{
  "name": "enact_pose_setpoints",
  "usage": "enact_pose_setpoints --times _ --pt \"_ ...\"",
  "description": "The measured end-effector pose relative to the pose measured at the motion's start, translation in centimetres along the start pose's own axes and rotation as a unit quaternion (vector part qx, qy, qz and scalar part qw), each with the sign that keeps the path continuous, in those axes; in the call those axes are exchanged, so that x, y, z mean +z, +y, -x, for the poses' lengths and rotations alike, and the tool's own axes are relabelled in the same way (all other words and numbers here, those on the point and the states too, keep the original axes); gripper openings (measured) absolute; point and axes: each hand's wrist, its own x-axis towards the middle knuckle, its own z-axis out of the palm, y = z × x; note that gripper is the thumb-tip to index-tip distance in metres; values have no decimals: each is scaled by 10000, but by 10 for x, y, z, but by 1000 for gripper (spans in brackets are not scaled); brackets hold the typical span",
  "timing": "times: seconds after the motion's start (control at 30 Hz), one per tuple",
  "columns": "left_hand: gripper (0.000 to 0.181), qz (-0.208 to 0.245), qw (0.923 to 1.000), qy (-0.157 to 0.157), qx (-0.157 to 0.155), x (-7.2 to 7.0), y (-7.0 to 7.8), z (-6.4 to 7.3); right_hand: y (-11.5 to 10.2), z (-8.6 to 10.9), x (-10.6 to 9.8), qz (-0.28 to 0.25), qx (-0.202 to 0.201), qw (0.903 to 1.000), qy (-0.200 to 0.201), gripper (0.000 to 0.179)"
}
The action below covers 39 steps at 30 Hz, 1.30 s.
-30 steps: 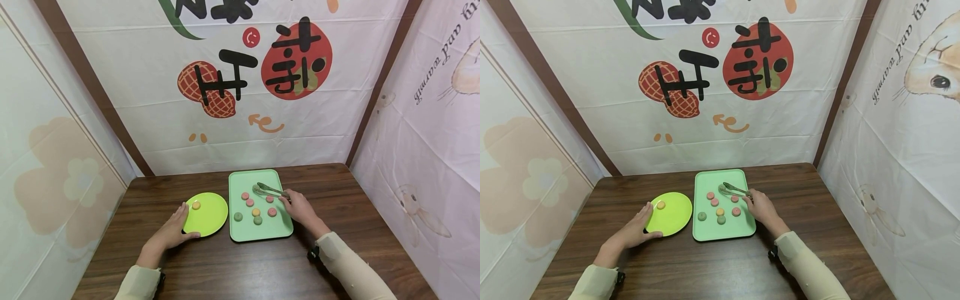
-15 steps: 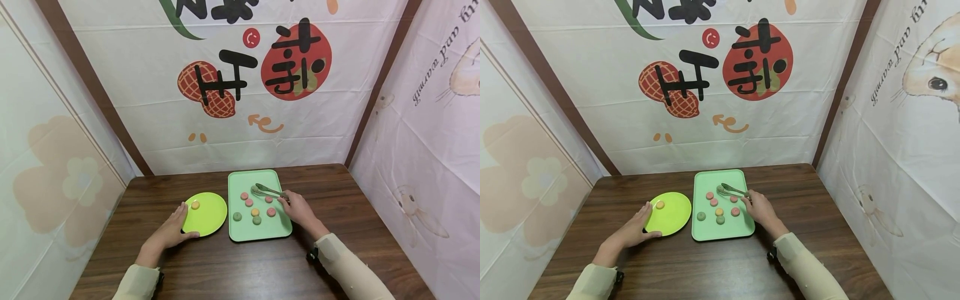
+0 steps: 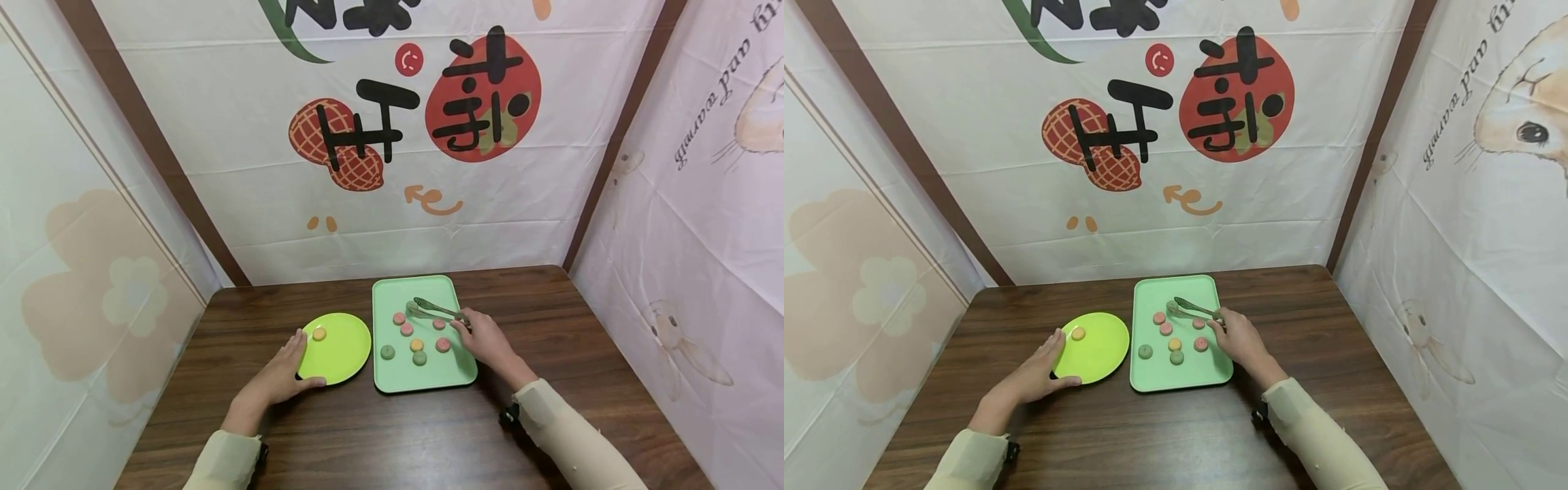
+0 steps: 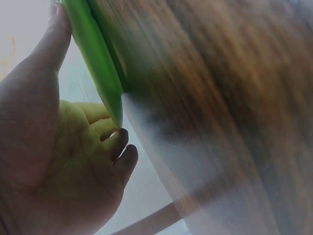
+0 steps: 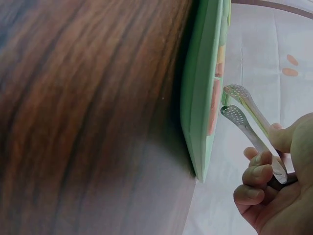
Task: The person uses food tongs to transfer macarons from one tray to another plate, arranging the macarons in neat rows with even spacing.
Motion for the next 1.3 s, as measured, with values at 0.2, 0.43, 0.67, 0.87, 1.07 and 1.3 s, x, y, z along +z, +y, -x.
enact_pose_setpoints --times 0.2,0.43,0.67,0.87,1.07,1.3 --pt "124 -35 10000 32 25 -1 1 0 -4 0 0 2 -69 10000 22 28" --pt "124 -65 10000 2 42 -1 2 0 -7 1 1 59 -191 9998 49 28" --pt "125 -64 10000 18 47 0 1 0 -13 3 1 46 -279 9996 -20 28" --pt "124 -64 9999 101 69 2 -1 -1 -18 3 1 -36 -332 9994 -43 28" --pt "124 -65 9999 107 66 1 -1 -2 -22 2 5 -184 -393 9990 -99 26" --pt "124 -84 9999 96 65 1 0 -1 -28 4 9 -252 -495 9984 -98 22"
